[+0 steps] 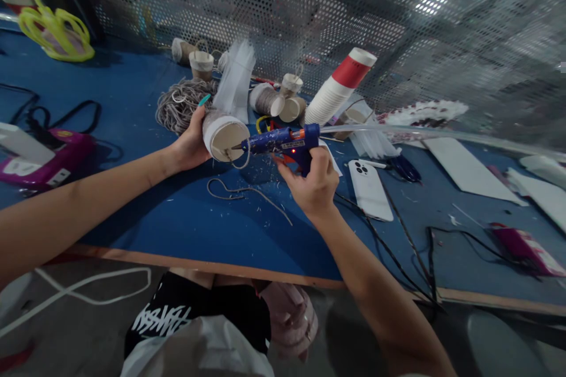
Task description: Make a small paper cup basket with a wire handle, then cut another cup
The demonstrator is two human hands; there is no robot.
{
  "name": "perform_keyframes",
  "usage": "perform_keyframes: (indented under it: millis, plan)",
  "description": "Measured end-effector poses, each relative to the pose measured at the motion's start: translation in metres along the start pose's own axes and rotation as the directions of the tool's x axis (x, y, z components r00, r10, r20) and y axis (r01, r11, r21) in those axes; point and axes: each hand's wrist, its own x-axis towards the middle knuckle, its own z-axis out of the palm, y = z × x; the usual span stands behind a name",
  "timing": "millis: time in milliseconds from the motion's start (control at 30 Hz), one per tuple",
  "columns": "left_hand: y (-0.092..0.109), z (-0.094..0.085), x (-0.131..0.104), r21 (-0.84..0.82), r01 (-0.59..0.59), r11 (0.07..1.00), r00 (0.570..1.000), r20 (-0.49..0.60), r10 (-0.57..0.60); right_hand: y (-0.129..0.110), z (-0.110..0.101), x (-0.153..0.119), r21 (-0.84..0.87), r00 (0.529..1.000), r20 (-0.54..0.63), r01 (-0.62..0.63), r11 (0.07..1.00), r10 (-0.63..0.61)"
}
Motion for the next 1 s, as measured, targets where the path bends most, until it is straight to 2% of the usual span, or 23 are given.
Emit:
perform_keyframes:
  millis: [267,467,600,767,867,933,1000]
  plan:
    - [-0.0011,0.0002,0.0005,0.027,-0.03,0.999,1.0,0.003,0.03,0.0008,0.0035,-0.0039,-0.062,1.0,-0.007,-0.015,0.998,0.015]
    - [0.0006,0.0038,-0.0012,0.019,-0.015,1.0,0.999,-0.03,0.016,0.0006,0.0021,-0.0017,0.027,0.999,-0.037,0.0,1.0,0.001]
    - [0.0011,0.0055,-0.0021,0.028,-0.028,0.999,0.999,-0.041,0.029,-0.0004,0.0019,-0.0009,0.011,0.996,-0.086,-0.02,1.0,0.021]
    - [0.0002,0.0006,-0.0006,0.027,-0.024,0.999,0.999,-0.032,0.025,-0.0007,0.0033,-0.0031,-0.014,0.999,-0.016,-0.043,0.999,0.043]
    - [-0.0006,-0.0021,0.0003,0.017,-0.014,1.0,1.0,0.002,0.014,0.001,0.0053,-0.0057,-0.024,0.997,-0.042,-0.061,0.998,0.059]
    - [-0.0006,-0.0017,0.0,0.013,-0.015,1.0,1.0,-0.009,0.015,0.0023,0.0057,-0.0071,-0.024,0.996,-0.044,-0.084,0.996,0.083]
    - [-0.0001,0.0001,-0.001,0.019,-0.01,1.0,0.999,-0.046,0.01,0.0028,0.0053,-0.0079,0.0,0.995,0.007,-0.1,0.995,0.1]
